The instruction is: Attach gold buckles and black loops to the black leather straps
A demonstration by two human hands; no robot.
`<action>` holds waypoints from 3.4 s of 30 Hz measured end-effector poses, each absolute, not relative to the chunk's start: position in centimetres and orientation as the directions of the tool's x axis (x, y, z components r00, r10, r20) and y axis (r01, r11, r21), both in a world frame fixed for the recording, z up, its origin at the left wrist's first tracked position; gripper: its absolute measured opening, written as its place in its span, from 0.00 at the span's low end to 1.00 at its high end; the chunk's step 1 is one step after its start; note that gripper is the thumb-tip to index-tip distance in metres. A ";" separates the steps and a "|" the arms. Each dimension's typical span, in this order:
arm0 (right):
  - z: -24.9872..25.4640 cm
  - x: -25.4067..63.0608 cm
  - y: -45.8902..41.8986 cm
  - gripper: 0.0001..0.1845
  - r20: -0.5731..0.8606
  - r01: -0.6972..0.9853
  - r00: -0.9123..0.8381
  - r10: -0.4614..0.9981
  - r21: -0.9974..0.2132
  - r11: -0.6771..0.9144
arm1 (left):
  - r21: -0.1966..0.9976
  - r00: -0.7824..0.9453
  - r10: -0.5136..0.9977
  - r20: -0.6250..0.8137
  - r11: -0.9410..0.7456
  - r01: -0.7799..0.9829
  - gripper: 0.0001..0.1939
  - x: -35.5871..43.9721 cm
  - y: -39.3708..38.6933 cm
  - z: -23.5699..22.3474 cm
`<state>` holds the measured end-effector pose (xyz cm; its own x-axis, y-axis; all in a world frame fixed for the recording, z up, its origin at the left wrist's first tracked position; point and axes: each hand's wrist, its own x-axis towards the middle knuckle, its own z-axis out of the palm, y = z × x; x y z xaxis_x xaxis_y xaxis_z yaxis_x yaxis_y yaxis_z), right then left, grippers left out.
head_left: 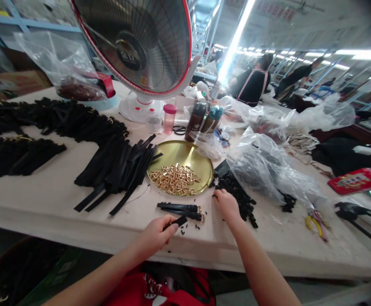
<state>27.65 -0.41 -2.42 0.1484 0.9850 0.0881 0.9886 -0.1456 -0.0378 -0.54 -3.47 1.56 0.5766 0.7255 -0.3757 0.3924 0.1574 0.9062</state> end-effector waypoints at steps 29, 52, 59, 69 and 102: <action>-1.2 30.7 3.4 0.14 0.223 0.997 0.014 0.975 0.065 -0.029 | 0.911 0.571 0.730 -0.377 0.182 0.369 0.16 0.0 -2.4 0.8; -1.6 32.7 -3.5 0.15 0.353 0.986 0.056 0.934 -0.168 0.005 | 0.914 0.568 0.729 -0.382 0.207 0.350 0.14 -1.6 -3.4 0.6; -1.0 29.7 -2.2 0.10 0.192 0.999 0.021 0.981 0.043 -0.030 | 0.916 0.581 0.720 -0.380 0.206 0.344 0.14 -1.3 -4.0 1.1; -1.4 28.0 -1.1 0.07 0.162 0.997 -0.012 0.987 0.082 -0.001 | 0.899 0.571 0.715 -0.404 0.193 0.394 0.14 -1.0 -3.8 1.3; 0.1 14.1 -6.7 0.13 -0.383 -0.584 0.187 0.905 -0.784 -0.211 | 0.882 0.479 0.872 -0.104 -0.142 0.449 0.14 0.2 -3.2 2.6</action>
<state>14.12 -6.75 0.14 0.1868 0.9046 -0.3832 -0.5842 -0.2113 -0.7836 0.18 -3.17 2.56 0.4789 0.8717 -0.1039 0.4492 -0.1417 0.8821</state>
